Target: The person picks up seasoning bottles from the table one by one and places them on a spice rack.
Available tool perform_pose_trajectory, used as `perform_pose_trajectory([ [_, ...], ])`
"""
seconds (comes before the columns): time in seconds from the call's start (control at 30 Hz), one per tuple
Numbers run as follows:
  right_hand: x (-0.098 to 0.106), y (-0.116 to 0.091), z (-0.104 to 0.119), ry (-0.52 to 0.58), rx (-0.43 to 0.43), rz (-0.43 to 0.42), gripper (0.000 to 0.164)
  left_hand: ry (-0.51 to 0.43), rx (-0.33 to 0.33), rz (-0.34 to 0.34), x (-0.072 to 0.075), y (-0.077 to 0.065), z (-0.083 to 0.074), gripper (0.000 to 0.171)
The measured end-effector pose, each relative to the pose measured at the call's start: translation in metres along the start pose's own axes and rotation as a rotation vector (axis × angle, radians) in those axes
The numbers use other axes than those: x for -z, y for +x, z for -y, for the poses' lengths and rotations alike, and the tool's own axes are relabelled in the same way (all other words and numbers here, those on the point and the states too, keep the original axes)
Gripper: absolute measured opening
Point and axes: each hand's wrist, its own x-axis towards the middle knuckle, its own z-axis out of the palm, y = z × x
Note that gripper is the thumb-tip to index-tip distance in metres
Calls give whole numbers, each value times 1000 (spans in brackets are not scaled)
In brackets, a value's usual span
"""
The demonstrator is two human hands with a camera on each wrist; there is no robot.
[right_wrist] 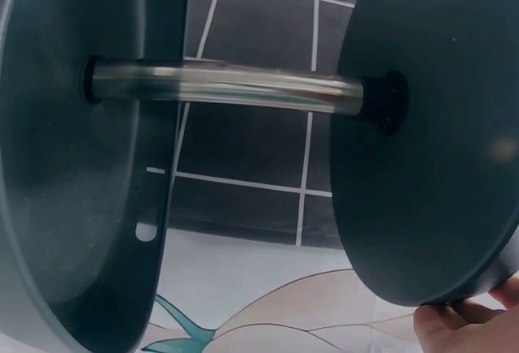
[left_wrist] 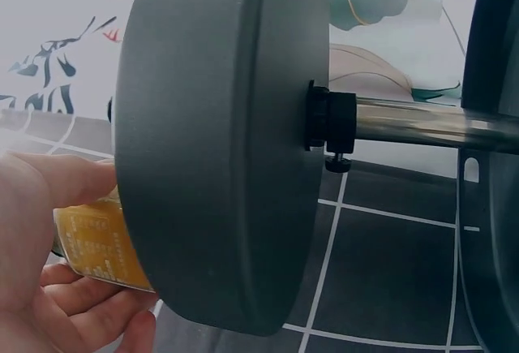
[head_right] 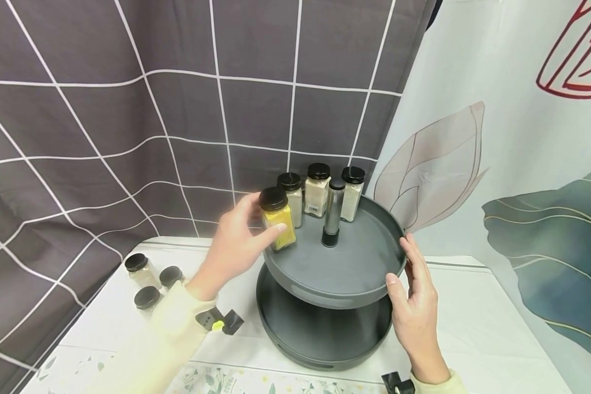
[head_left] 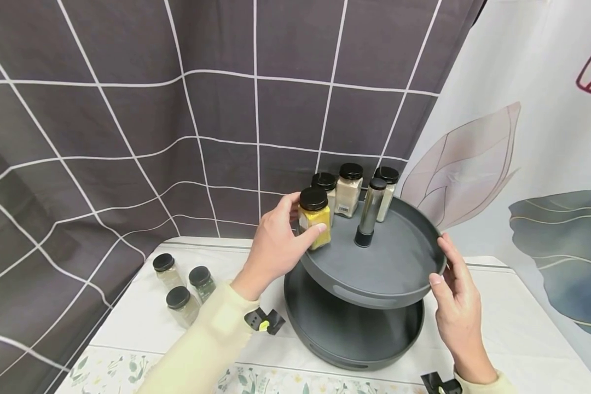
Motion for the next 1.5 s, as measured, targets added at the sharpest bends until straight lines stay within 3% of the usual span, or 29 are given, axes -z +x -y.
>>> perform_pose_trajectory([
  [0.47, -1, 0, -3, 78, -1, -10, 48, 39, 23, 1, -8, -1, 5, 54],
  [0.97, 1, 1, 6, -52, -123, 14, 49, 52, 5, 7, -9, -2, 7, 59],
  [1.23, 1, 3, 9, -11, -162, 17, 47, 39, 35, 17, 3, -5, 11, 67],
  [1.5, 1, 3, 5, 139, -115, 14, 42, 20, 30, -48, 24, -15, 23, 62],
])
